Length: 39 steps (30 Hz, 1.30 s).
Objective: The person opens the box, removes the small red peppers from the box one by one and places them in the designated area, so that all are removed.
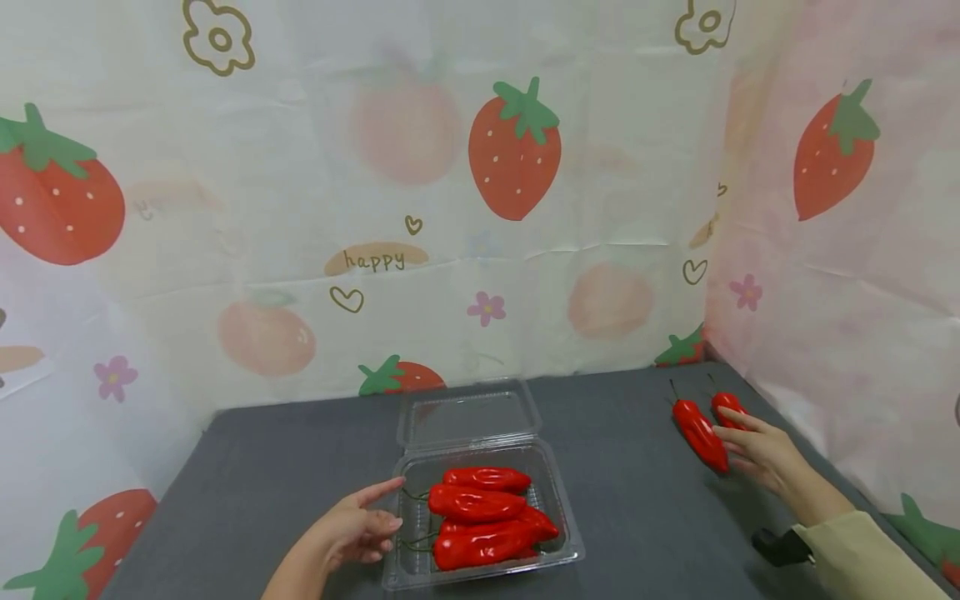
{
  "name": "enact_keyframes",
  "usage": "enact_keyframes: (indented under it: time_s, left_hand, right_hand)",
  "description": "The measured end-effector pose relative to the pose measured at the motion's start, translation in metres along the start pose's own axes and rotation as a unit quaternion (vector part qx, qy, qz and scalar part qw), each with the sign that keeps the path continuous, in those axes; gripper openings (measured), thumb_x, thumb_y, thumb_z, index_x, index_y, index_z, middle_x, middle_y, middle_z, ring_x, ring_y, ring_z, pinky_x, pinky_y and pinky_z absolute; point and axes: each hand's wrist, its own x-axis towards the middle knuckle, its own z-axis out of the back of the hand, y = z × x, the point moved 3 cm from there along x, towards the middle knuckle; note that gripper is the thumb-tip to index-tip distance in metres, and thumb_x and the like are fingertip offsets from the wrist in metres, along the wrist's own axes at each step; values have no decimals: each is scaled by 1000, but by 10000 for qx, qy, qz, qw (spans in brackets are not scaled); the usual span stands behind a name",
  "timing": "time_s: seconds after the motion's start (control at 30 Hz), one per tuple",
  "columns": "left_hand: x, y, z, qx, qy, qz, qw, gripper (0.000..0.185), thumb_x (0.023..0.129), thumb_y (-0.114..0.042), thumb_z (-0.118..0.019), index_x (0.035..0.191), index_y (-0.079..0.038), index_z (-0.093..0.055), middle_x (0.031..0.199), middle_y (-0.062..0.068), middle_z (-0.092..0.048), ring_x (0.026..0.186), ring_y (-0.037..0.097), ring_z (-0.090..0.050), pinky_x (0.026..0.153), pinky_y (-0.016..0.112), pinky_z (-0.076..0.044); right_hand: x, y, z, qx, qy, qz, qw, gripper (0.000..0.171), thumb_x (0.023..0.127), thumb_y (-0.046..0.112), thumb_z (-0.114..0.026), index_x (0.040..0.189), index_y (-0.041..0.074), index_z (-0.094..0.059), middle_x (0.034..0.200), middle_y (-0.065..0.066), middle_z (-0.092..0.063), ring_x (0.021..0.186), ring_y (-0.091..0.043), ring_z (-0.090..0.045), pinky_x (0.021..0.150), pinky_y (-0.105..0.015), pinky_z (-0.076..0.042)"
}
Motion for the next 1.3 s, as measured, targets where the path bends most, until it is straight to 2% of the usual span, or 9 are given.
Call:
enact_keyframes:
  time_s: [0.03,0.13,0.2,0.27,0.37,0.5,0.73,1.1,1.3]
  left_hand:
    - [0,0,0,-6,-3,-8,10000,68,91,-2,-64,151,-3,-32,74,2,-57,55,8,-58,52,22,-47]
    - [-1,0,0,-23,-4,-29,10000,68,91,-1,-64,151,-3,-32,73,2,-57,55,8,-58,52,22,-47]
    - [-1,0,0,-34,-11,-35,10000,68,91,-1,-64,151,-3,-32,73,2,-57,55,8,-58,52,22,-47]
    - [-1,0,-1,-40,-7,-40,10000,68,91,-1,-64,151,-3,-32,73,2,-57,55,9,-58,52,22,-47]
    - [-1,0,0,-48,-10,-40,10000,68,91,-1,-64,151,-3,-32,73,1,-57,55,9,-58,52,22,-47]
    - [-1,1,0,-38,-20,-28,10000,68,91,-1,-64,150,-3,-32,72,1,-57,55,9,-58,52,23,-47]
    - [-1,0,-1,-37,-23,14,10000,68,91,-1,-64,151,-4,-32,72,1,-57,55,9,-58,52,22,-47]
    - [-1,1,-1,-9,-67,-4,10000,68,91,-1,-65,150,-4,-33,74,2,-57,55,9,-59,52,23,-48]
    - [-1,0,0,-14,-16,-12,10000,68,91,-2,-65,151,-4,-32,75,2,-57,56,9,-59,53,23,-48]
  right_hand:
    - [-1,2,-2,-10,59,33,10000,68,93,31,-67,152,23,-34,158,-25,-3,104,-12,-54,85,-28,-49]
    - [-6,6,-7,74,224,175,9996,52,94,28,-65,142,35,-47,157,-26,-6,102,-12,-56,87,-31,-49]
    - [-9,8,-11,214,356,298,9987,35,95,24,-64,123,44,-59,150,-25,-26,96,-10,-59,86,-31,-49]
    - [-11,10,-15,374,497,423,9972,26,96,21,-64,102,47,-63,133,-14,-45,91,-7,-60,83,-30,-49]
    - [-14,13,-22,491,634,521,9954,24,97,21,-62,98,45,-63,111,7,-50,90,-6,-60,83,-29,-48]
    - [-18,17,-34,356,778,655,9942,24,97,24,-60,115,39,-61,114,8,-51,96,-7,-57,88,-31,-47]
    - [-23,24,-50,435,1084,846,9895,23,99,21,-58,117,36,-58,106,18,-56,98,-5,-56,86,-30,-47]
    - [-33,32,-75,299,1437,1049,9836,50,100,22,-57,147,16,-42,117,9,-53,104,-9,-55,89,-33,-46]
    - [-35,34,-84,357,1543,1070,9816,52,100,21,-56,148,12,-39,114,9,-56,104,-11,-54,88,-34,-46]
